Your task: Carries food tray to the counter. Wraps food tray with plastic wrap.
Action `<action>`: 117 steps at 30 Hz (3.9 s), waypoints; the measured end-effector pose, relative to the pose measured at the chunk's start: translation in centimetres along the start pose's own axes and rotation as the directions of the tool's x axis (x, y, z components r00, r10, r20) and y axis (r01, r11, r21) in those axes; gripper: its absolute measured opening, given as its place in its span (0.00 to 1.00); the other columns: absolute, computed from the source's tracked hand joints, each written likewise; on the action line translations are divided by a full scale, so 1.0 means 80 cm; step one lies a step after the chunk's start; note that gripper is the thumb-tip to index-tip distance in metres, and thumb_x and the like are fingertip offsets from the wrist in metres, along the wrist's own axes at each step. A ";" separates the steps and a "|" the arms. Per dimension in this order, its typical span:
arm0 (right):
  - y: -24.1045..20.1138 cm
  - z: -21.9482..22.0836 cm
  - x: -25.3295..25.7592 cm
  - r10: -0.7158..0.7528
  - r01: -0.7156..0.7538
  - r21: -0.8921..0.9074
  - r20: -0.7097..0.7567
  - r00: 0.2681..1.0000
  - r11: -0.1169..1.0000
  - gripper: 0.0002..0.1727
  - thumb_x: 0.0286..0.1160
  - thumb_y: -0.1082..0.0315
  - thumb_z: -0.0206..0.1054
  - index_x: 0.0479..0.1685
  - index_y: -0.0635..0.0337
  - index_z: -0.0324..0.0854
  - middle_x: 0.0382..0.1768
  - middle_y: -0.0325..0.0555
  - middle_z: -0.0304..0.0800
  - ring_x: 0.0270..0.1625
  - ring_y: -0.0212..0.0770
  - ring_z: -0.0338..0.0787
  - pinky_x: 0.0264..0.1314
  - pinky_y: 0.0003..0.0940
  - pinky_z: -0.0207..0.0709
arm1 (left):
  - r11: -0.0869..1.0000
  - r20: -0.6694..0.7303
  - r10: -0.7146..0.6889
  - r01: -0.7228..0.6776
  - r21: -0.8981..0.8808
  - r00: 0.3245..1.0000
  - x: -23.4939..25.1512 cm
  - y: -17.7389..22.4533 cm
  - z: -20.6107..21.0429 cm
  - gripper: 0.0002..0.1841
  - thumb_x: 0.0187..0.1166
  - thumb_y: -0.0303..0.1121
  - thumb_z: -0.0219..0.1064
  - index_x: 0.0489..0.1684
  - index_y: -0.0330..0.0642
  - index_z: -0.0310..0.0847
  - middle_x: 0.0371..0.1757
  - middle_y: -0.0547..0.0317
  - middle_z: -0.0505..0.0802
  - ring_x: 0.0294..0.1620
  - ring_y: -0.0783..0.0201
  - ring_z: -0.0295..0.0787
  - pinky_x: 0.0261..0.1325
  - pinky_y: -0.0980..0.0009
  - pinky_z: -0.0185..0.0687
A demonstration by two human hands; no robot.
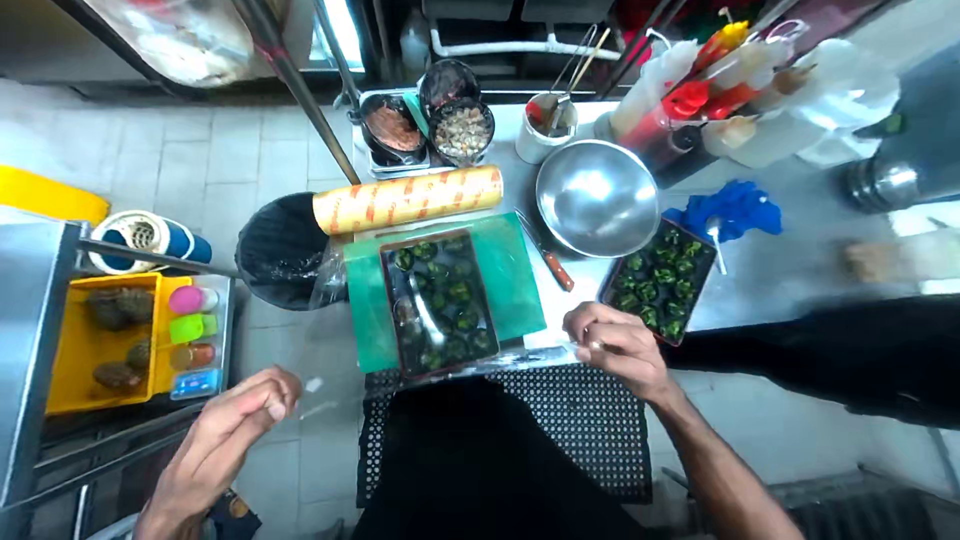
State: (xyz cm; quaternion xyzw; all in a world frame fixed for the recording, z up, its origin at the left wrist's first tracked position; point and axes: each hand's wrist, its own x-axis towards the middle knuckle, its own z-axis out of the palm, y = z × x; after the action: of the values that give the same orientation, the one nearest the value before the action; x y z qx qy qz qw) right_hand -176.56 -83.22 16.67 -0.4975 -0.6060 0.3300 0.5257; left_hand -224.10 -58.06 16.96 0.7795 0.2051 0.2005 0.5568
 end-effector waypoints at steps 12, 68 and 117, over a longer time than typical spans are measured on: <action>0.186 0.096 -0.243 0.433 -0.412 -0.188 0.092 0.897 0.892 0.24 0.83 0.56 0.69 0.19 0.65 0.82 0.32 0.49 0.89 0.45 0.41 0.89 0.54 0.38 0.82 | 0.779 -0.029 -0.543 0.517 0.355 0.839 -0.122 -0.221 0.252 0.31 0.81 0.49 0.69 0.77 0.39 0.71 0.34 0.44 0.88 0.31 0.49 0.86 0.41 0.47 0.86; 0.291 -0.077 -0.008 0.750 -0.650 -0.740 -0.327 0.575 0.176 0.31 0.88 0.61 0.56 0.91 0.47 0.62 0.80 0.72 0.70 0.79 0.72 0.76 0.76 0.66 0.75 | 0.512 -0.369 -0.859 0.615 -0.599 0.356 -0.028 -0.234 0.336 0.36 0.84 0.58 0.63 0.77 0.36 0.64 0.65 0.36 0.83 0.64 0.47 0.83 0.65 0.44 0.82; 0.176 -0.030 -0.067 0.618 -0.807 -0.476 -0.530 0.581 0.349 0.25 0.90 0.47 0.57 0.74 0.48 0.85 0.53 0.57 0.94 0.51 0.54 0.94 0.58 0.60 0.85 | 0.746 0.214 -0.619 0.481 0.460 0.756 0.249 -0.267 0.093 0.38 0.77 0.72 0.59 0.54 0.39 0.87 0.50 0.38 0.92 0.55 0.41 0.89 0.62 0.34 0.78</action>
State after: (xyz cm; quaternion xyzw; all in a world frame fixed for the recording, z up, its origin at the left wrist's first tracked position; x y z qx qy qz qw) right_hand -170.88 -84.59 2.59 -0.9038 -0.3248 0.2133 0.1792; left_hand -205.53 -46.75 -3.88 0.7964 0.3605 -0.1624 0.4577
